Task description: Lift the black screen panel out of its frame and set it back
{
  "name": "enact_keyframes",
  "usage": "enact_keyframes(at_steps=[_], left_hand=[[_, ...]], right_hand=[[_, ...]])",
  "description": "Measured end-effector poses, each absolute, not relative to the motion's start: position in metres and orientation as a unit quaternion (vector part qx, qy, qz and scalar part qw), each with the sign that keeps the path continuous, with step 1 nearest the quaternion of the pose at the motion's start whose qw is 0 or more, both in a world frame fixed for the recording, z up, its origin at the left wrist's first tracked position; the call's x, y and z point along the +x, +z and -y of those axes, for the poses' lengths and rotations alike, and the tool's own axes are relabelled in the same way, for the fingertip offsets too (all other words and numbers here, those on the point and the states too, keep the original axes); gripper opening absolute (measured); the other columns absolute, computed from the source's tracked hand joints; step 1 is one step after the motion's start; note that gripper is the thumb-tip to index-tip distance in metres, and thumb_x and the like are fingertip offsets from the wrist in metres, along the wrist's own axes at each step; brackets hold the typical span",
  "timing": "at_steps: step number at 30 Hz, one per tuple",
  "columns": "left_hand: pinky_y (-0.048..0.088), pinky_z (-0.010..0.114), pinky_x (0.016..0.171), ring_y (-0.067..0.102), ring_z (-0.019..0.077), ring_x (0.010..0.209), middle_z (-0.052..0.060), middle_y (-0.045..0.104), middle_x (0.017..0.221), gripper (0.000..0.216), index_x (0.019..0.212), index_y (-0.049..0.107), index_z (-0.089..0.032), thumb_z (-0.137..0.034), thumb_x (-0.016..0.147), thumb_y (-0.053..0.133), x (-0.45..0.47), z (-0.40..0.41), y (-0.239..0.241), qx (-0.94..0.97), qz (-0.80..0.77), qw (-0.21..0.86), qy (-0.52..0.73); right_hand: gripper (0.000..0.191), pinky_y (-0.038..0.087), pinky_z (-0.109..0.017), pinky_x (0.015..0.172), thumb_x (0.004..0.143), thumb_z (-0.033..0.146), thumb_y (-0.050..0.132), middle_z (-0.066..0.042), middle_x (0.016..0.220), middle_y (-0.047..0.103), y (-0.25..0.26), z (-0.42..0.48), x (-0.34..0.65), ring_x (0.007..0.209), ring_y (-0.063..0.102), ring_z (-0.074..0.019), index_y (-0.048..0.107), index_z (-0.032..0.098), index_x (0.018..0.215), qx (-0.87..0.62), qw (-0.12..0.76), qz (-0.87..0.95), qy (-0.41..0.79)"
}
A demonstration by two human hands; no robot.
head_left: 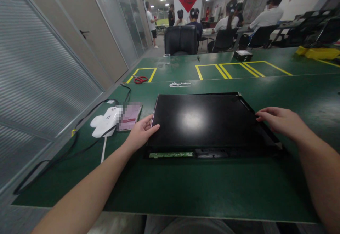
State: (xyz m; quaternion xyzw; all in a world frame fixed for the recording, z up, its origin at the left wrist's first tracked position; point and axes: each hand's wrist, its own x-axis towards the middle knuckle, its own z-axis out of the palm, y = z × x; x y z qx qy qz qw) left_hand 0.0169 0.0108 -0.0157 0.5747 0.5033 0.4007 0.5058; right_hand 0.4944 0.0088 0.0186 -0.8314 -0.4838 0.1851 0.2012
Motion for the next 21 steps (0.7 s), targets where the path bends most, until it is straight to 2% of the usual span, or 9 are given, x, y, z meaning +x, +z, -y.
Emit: enact_keyframes(at_steps=[6,21], left_hand=[[0.048,0.051,0.116,0.059,0.0363,0.139,0.015,0.070,0.140,0.077,0.140,0.059,-0.014,-0.050,0.076,0.082,0.0161,-0.0107,-0.0159,0.588,-0.515,0.479,0.399],[0.045,0.053,0.117,0.064,0.0360,0.132,0.017,0.072,0.136,0.081,0.138,0.061,-0.012,-0.052,0.073,0.087,0.0182,-0.0094,-0.0139,0.583,-0.492,0.494,0.418]], right_hand=[[0.037,0.049,-0.037,0.060,0.073,0.050,0.056,-0.005,0.089,0.079,0.0165,-0.0105,0.4978,0.051,0.056,-0.0171,0.074,0.024,0.092,-0.834,0.192,0.486,0.176],[0.037,0.049,-0.038,0.063,0.073,0.050,0.057,-0.005,0.088,0.079,0.0140,-0.0132,0.5005,0.057,0.059,-0.0190,0.075,0.024,0.092,-0.835,0.183,0.493,0.161]])
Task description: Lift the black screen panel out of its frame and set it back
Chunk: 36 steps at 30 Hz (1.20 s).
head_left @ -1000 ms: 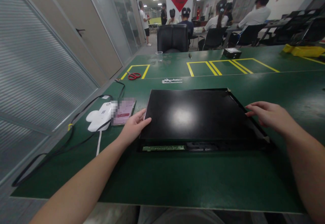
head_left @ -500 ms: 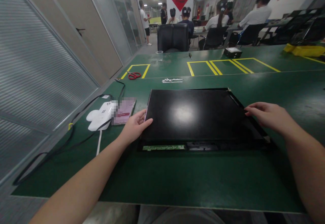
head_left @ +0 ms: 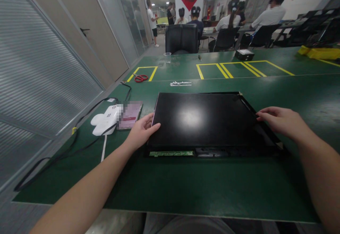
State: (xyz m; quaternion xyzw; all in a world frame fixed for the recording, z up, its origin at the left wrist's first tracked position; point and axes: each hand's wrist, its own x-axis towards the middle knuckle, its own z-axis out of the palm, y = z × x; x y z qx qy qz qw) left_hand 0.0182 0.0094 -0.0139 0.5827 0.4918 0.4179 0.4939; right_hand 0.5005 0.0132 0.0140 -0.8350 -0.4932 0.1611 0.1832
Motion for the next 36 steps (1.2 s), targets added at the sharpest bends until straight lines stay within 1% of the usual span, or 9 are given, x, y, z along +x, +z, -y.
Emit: enact_keyframes(at_steps=[4,6,9,12,15,26,29,32,36], left_hand=[[0.048,0.056,0.114,0.064,0.0374,0.129,0.017,0.070,0.137,0.077,0.139,0.064,-0.013,-0.053,0.076,0.083,0.017,-0.009,-0.015,0.587,-0.518,0.450,0.429],[0.047,0.055,0.115,0.063,0.0367,0.129,0.016,0.068,0.138,0.069,0.134,0.069,-0.015,-0.052,0.077,0.080,0.016,-0.009,-0.016,0.606,-0.537,0.396,0.434],[0.048,0.052,0.113,0.056,0.0365,0.137,0.014,0.061,0.143,0.058,0.123,0.076,-0.019,-0.052,0.077,0.080,0.014,-0.009,-0.016,0.623,-0.563,0.334,0.428],[0.050,0.051,0.111,0.054,0.0382,0.139,0.016,0.053,0.148,0.062,0.122,0.077,-0.018,-0.056,0.073,0.080,0.012,-0.010,-0.018,0.623,-0.582,0.319,0.414],[0.048,0.053,0.113,0.054,0.0387,0.138,0.017,0.050,0.151,0.064,0.126,0.076,-0.018,-0.057,0.075,0.078,0.010,-0.012,-0.021,0.639,-0.588,0.304,0.391],[0.042,0.055,0.117,0.052,0.0375,0.140,0.015,0.055,0.147,0.055,0.128,0.074,-0.020,-0.053,0.084,0.070,0.005,-0.016,-0.028,0.701,-0.591,0.241,0.316],[0.042,0.054,0.118,0.052,0.0372,0.139,0.015,0.056,0.146,0.053,0.128,0.074,-0.021,-0.052,0.085,0.069,0.005,-0.016,-0.027,0.713,-0.589,0.231,0.303],[0.040,0.054,0.120,0.052,0.0373,0.140,0.015,0.056,0.146,0.052,0.128,0.074,-0.020,-0.051,0.085,0.068,0.005,-0.016,-0.028,0.722,-0.587,0.222,0.292],[0.037,0.054,0.122,0.051,0.0377,0.140,0.015,0.056,0.144,0.051,0.126,0.074,-0.019,-0.050,0.086,0.067,0.005,-0.017,-0.029,0.731,-0.583,0.206,0.288]], right_hand=[[0.035,0.050,-0.038,0.066,0.073,0.049,0.056,-0.005,0.085,0.079,0.015,-0.013,0.498,0.057,0.060,-0.0194,0.075,0.024,0.089,-0.836,0.180,0.496,0.152],[0.035,0.049,-0.039,0.067,0.072,0.049,0.056,-0.004,0.084,0.079,0.016,-0.013,0.498,0.057,0.061,-0.0196,0.075,0.025,0.088,-0.834,0.179,0.500,0.148],[0.035,0.049,-0.039,0.068,0.071,0.049,0.056,-0.004,0.083,0.078,0.015,-0.013,0.499,0.057,0.061,-0.0200,0.075,0.025,0.087,-0.834,0.176,0.504,0.142],[0.037,0.049,-0.038,0.066,0.071,0.050,0.056,-0.005,0.084,0.078,0.013,-0.014,0.502,0.058,0.062,-0.0203,0.075,0.025,0.089,-0.830,0.181,0.507,0.144],[0.039,0.050,-0.038,0.065,0.069,0.051,0.057,-0.005,0.084,0.078,0.011,-0.013,0.502,0.059,0.062,-0.0202,0.076,0.024,0.090,-0.825,0.192,0.511,0.148],[0.037,0.049,-0.037,0.062,0.069,0.051,0.058,-0.005,0.081,0.077,0.014,-0.011,0.500,0.056,0.060,-0.0197,0.075,0.024,0.088,-0.818,0.205,0.516,0.154],[0.037,0.049,-0.037,0.062,0.069,0.050,0.059,-0.005,0.081,0.076,0.013,-0.012,0.502,0.057,0.060,-0.0192,0.076,0.024,0.089,-0.820,0.197,0.514,0.155],[0.037,0.047,-0.036,0.062,0.068,0.050,0.059,-0.004,0.075,0.073,0.011,-0.013,0.504,0.060,0.059,-0.0199,0.077,0.024,0.088,-0.823,0.188,0.516,0.144],[0.040,0.048,-0.037,0.063,0.066,0.053,0.059,-0.005,0.075,0.074,0.006,-0.014,0.508,0.060,0.060,-0.0207,0.078,0.024,0.087,-0.814,0.203,0.526,0.138]])
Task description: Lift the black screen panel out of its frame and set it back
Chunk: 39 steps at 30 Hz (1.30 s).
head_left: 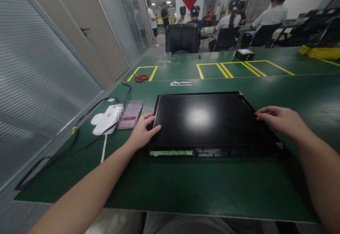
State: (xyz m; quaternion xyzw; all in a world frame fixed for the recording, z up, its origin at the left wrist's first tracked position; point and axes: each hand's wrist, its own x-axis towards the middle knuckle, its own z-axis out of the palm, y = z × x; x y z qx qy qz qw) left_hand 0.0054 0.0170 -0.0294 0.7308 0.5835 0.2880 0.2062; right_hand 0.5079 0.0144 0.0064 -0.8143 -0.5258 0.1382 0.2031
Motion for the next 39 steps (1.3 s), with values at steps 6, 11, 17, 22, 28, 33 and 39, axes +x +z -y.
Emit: enact_keyframes(at_steps=[6,11,17,22,28,33,39], left_hand=[[0.037,0.055,0.121,0.052,0.0378,0.139,0.016,0.056,0.145,0.050,0.124,0.074,-0.018,-0.049,0.085,0.068,0.004,-0.018,-0.031,0.733,-0.584,0.199,0.286],[0.038,0.055,0.121,0.052,0.0385,0.139,0.016,0.055,0.145,0.047,0.122,0.075,-0.019,-0.048,0.085,0.069,0.004,-0.018,-0.031,0.732,-0.586,0.201,0.284],[0.039,0.055,0.120,0.053,0.0367,0.138,0.014,0.056,0.144,0.043,0.120,0.075,-0.021,-0.045,0.084,0.070,0.004,-0.019,-0.031,0.739,-0.576,0.200,0.288],[0.038,0.055,0.121,0.053,0.0370,0.139,0.015,0.055,0.144,0.044,0.119,0.075,-0.019,-0.045,0.084,0.070,0.005,-0.019,-0.032,0.734,-0.582,0.200,0.287],[0.035,0.055,0.123,0.049,0.0367,0.142,0.017,0.052,0.147,0.047,0.123,0.071,-0.018,-0.046,0.085,0.069,0.006,-0.018,-0.032,0.739,-0.583,0.197,0.274],[0.033,0.055,0.124,0.044,0.0364,0.147,0.018,0.045,0.152,0.057,0.138,0.062,-0.019,-0.046,0.089,0.066,0.008,-0.012,-0.030,0.751,-0.576,0.198,0.254],[0.034,0.056,0.123,0.041,0.0387,0.149,0.019,0.043,0.154,0.057,0.141,0.059,-0.019,-0.042,0.090,0.066,0.009,-0.008,-0.031,0.773,-0.559,0.176,0.243]], right_hand=[[0.040,0.047,-0.036,0.057,0.064,0.052,0.060,-0.005,0.070,0.072,0.007,-0.014,0.508,0.056,0.057,-0.0199,0.078,0.023,0.086,-0.811,0.216,0.523,0.149],[0.045,0.048,-0.036,0.054,0.065,0.055,0.060,-0.009,0.088,0.079,0.007,-0.013,0.510,0.055,0.055,-0.0179,0.077,0.023,0.092,-0.803,0.246,0.506,0.196],[0.043,0.046,-0.035,0.053,0.065,0.053,0.060,-0.009,0.088,0.079,0.009,-0.013,0.507,0.051,0.053,-0.0169,0.076,0.023,0.091,-0.808,0.246,0.496,0.202],[0.043,0.045,-0.035,0.054,0.064,0.053,0.060,-0.008,0.086,0.079,0.013,-0.012,0.504,0.053,0.055,-0.0182,0.076,0.023,0.089,-0.807,0.244,0.502,0.191],[0.044,0.047,-0.035,0.056,0.062,0.054,0.060,-0.006,0.082,0.079,0.007,-0.013,0.509,0.058,0.060,-0.0204,0.077,0.023,0.087,-0.803,0.246,0.517,0.168],[0.042,0.047,-0.035,0.054,0.064,0.053,0.059,-0.007,0.081,0.079,0.006,-0.013,0.509,0.050,0.055,-0.0179,0.077,0.022,0.086,-0.799,0.251,0.520,0.170],[0.041,0.049,-0.036,0.056,0.064,0.051,0.058,-0.007,0.085,0.079,0.012,-0.011,0.502,0.055,0.057,-0.0186,0.076,0.023,0.088,-0.815,0.233,0.502,0.172]])
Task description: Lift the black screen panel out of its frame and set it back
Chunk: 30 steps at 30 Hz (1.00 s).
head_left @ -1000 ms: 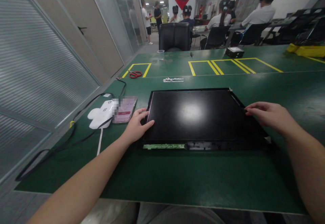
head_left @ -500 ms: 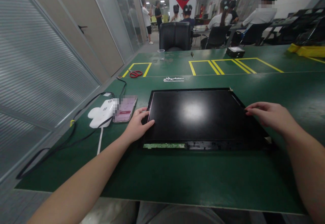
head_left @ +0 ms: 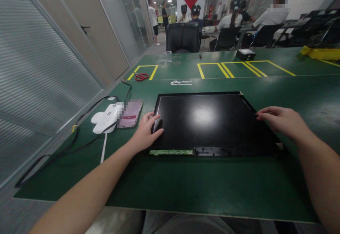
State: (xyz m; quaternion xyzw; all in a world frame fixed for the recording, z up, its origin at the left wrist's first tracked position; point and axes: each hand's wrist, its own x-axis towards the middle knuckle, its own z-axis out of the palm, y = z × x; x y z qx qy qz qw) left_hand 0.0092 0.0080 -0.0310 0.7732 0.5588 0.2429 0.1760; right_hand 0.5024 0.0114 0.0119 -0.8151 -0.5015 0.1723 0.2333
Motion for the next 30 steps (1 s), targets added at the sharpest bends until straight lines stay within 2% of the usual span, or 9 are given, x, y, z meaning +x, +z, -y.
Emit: enact_keyframes(at_steps=[10,18,30], left_hand=[[0.034,0.058,0.122,0.042,0.0401,0.147,0.018,0.041,0.156,0.052,0.140,0.061,-0.020,-0.040,0.092,0.064,0.012,-0.006,-0.029,0.786,-0.556,0.156,0.219],[0.034,0.060,0.122,0.044,0.0411,0.146,0.020,0.044,0.154,0.049,0.138,0.063,-0.018,-0.038,0.093,0.064,0.013,-0.006,-0.028,0.793,-0.558,0.132,0.204],[0.039,0.058,0.118,0.047,0.0374,0.145,0.022,0.047,0.154,0.051,0.140,0.059,-0.016,-0.039,0.095,0.057,0.005,-0.009,-0.020,0.799,-0.549,0.145,0.199]], right_hand=[[0.040,0.049,-0.037,0.061,0.064,0.051,0.059,-0.006,0.087,0.078,0.014,-0.011,0.500,0.057,0.058,-0.0191,0.077,0.023,0.088,-0.824,0.224,0.490,0.175],[0.031,0.047,-0.037,0.064,0.063,0.047,0.059,-0.006,0.081,0.078,0.017,-0.013,0.496,0.067,0.063,-0.0231,0.076,0.025,0.078,-0.827,0.225,0.492,0.157],[0.030,0.047,-0.038,0.067,0.069,0.046,0.060,-0.005,0.082,0.078,0.012,-0.013,0.501,0.061,0.059,-0.0207,0.075,0.025,0.083,-0.823,0.222,0.499,0.159]])
